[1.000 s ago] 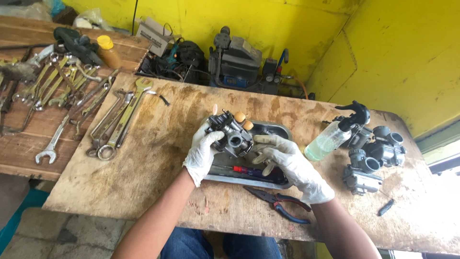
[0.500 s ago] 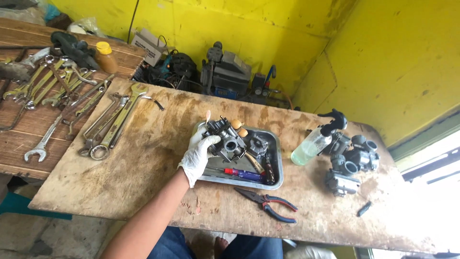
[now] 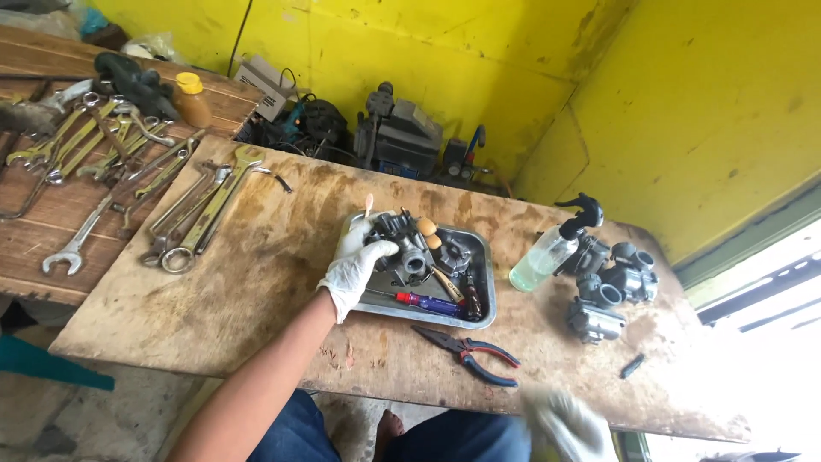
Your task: The person scrubs the interior of a carburetor with a toothbrush, then rotates and wipes the component with gloved hands. The person continues to scrub and wipe different sections of the carburetor throughout the clip.
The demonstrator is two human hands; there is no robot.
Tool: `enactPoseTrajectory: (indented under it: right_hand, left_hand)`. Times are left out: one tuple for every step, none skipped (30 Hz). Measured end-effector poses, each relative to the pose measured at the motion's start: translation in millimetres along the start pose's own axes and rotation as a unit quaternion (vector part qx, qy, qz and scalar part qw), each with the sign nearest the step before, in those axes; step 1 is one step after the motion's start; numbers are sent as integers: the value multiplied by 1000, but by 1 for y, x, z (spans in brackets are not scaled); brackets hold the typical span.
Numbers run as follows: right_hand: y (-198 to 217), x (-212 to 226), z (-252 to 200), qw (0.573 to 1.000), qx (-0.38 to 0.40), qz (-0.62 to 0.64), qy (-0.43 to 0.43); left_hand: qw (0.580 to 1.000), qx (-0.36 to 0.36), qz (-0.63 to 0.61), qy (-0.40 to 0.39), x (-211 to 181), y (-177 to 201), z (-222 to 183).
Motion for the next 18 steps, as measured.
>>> enactPoseTrajectory:
  right_hand:
    - [-2, 50, 50, 1000, -12, -16, 9]
    - [-21, 108, 76, 999, -24, -32, 17]
    - [-26, 142, 91, 999, -26, -34, 19]
    - [-32, 178, 105, 997, 5, -11, 76]
    - [-38, 214, 120, 990, 36, 12, 133]
    - [-45, 227, 129, 990, 35, 10, 135]
    - [-52, 242, 138, 981, 53, -25, 185]
    - [-60, 257, 147, 968, 70, -60, 234]
    - [-71, 237, 163, 967, 70, -63, 236]
    - [-82, 217, 179, 970, 64, -14, 234]
    - [-95, 197, 194, 970, 63, 37, 232]
    - [-95, 198, 191, 970, 66, 34, 232]
    - [-93, 199, 189, 970, 63, 47, 231]
    - [-90, 201, 187, 970, 60, 61, 229]
    - [-90, 194, 187, 969, 59, 56, 233]
    - [-88, 187, 188, 973, 42, 66, 216]
    - [-88, 180, 189, 977, 25, 79, 199]
    - [-87, 181, 189, 976, 26, 76, 202]
  left_hand:
    - [998, -15, 58, -32, 0, 4, 1]
    - [991, -30, 116, -64, 1, 7, 2]
    - [991, -28, 114, -67, -13, 1, -9]
    - [994, -21, 83, -64, -26, -5, -20]
    - [997, -14, 52, -61, -38, -10, -32]
    - [997, -13, 50, -64, -24, -3, -24]
    - [996, -19, 68, -56, -9, 3, -16]
    - [995, -25, 86, -48, 6, 9, -7]
    - [995, -25, 82, -50, 8, 5, -6]
    - [987, -36, 151, -52, 9, 2, -5]
    - [973, -50, 218, -51, 12, 1, -7]
    - [974, -53, 215, -51, -2, 0, -17]
    - [981, -32, 187, -34, -16, -4, -24]
    - [987, -12, 159, -18, -31, -9, -33]
    - [988, -11, 154, -22, -25, -7, -28]
    - [989, -7, 145, -15, -19, -6, -23]
    - [990, -4, 139, -8, -14, -4, -19]
    - [991, -5, 136, -11, -17, -5, -21]
Point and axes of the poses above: each hand's wrist, its own z-axis towards the middle knuckle, its own y-axis out of the back of the hand, x = y × z, the point moved 2 cm from there along z, towards the middle knuckle, and after that the axes turned 7 degrees about y, right-handed, at the moved point
